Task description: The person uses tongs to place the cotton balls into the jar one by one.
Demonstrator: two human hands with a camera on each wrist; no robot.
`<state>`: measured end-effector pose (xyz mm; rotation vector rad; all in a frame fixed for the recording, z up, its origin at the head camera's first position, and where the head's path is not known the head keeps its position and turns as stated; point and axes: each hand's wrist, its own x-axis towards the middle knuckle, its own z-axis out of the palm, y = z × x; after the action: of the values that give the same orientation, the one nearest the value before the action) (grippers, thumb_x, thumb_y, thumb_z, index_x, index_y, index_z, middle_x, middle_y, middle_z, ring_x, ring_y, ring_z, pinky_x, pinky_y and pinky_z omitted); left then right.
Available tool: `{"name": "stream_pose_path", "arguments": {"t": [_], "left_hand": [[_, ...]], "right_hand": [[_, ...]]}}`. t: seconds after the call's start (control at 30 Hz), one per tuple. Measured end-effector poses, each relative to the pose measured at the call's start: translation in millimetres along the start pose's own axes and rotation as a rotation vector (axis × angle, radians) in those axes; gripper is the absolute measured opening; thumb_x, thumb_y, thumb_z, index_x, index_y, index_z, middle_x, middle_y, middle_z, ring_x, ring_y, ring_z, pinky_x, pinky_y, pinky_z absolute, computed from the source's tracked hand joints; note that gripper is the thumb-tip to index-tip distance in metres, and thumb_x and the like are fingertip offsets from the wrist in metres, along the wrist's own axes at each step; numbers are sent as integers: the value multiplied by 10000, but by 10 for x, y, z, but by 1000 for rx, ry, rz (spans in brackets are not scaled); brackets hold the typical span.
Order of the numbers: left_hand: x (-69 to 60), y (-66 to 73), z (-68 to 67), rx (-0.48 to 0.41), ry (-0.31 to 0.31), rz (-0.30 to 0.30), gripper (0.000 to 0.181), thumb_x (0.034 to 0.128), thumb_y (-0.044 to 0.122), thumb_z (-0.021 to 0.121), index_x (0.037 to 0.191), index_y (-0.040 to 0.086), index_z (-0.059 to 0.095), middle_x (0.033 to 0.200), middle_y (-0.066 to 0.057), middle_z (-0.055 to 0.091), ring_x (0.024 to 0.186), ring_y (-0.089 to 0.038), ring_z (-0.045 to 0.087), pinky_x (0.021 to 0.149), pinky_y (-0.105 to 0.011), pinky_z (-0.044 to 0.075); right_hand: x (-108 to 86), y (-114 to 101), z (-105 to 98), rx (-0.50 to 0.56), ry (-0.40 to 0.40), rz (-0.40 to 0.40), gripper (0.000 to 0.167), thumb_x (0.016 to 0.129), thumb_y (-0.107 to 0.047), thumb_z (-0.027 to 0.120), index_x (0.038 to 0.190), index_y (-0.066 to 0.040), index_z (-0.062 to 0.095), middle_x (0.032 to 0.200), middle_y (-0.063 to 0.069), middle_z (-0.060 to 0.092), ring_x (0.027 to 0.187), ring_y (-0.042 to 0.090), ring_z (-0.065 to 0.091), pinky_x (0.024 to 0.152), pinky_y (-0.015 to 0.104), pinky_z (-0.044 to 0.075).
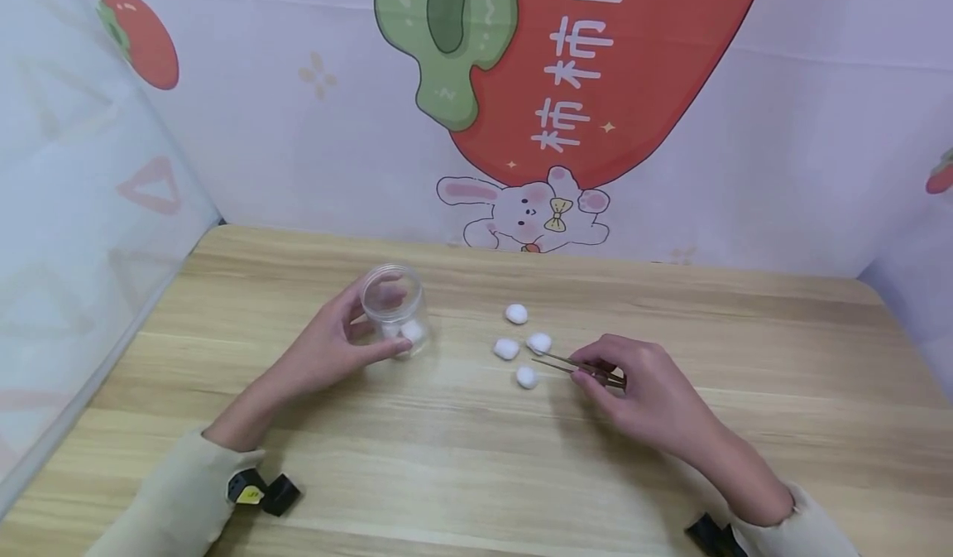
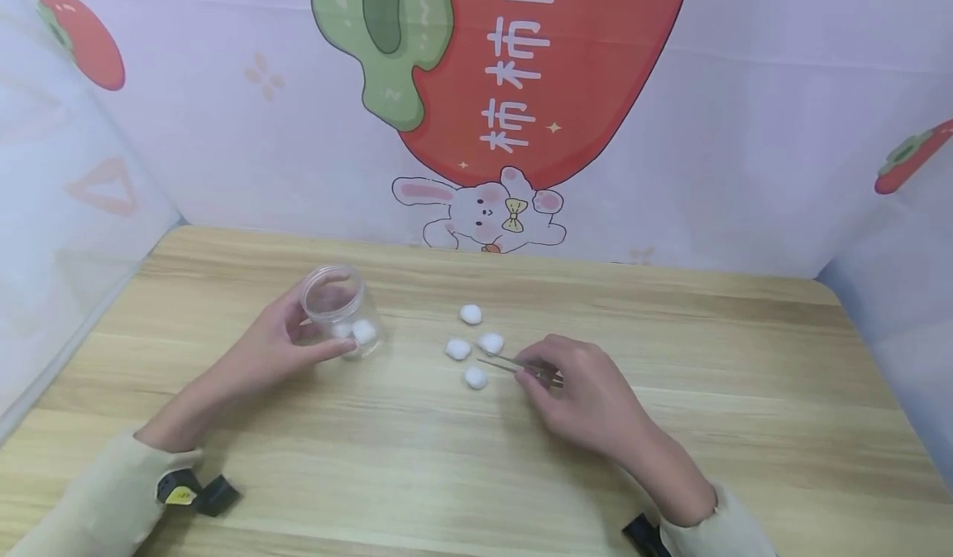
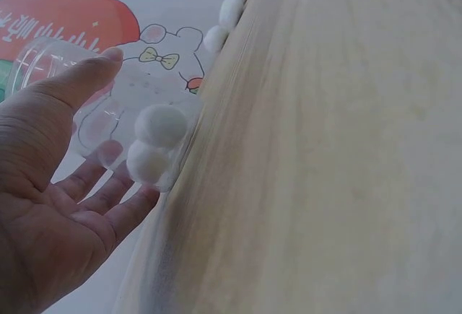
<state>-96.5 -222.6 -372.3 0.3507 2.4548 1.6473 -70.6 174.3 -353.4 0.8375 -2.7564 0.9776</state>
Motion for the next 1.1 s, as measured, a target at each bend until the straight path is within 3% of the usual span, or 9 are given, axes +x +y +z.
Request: {"name": "stream_pose_path", "arguments": {"t": [0.33, 1.1], "left_hand": [[9, 15, -5, -17, -5, 23, 840, 860, 142, 897, 1550, 300, 446, 1506, -57, 594, 1395, -296, 606, 1097, -290, 573], [-6, 8, -10, -1, 1, 30, 841, 863, 134, 892, 1558, 290, 444, 1498, -75, 602, 1414, -292, 585, 1127, -313, 554]], "right_hand": [[-20, 21, -5, -6, -50, 2, 212, 882, -33, 818, 977, -222, 793, 862, -174, 709, 778, -47, 595, 682, 198, 564], [-37, 23, 30, -49, -116, 37, 158, 897, -90, 817, 981, -222, 797, 906, -164, 737, 837, -37, 646, 759, 246, 613]]}}
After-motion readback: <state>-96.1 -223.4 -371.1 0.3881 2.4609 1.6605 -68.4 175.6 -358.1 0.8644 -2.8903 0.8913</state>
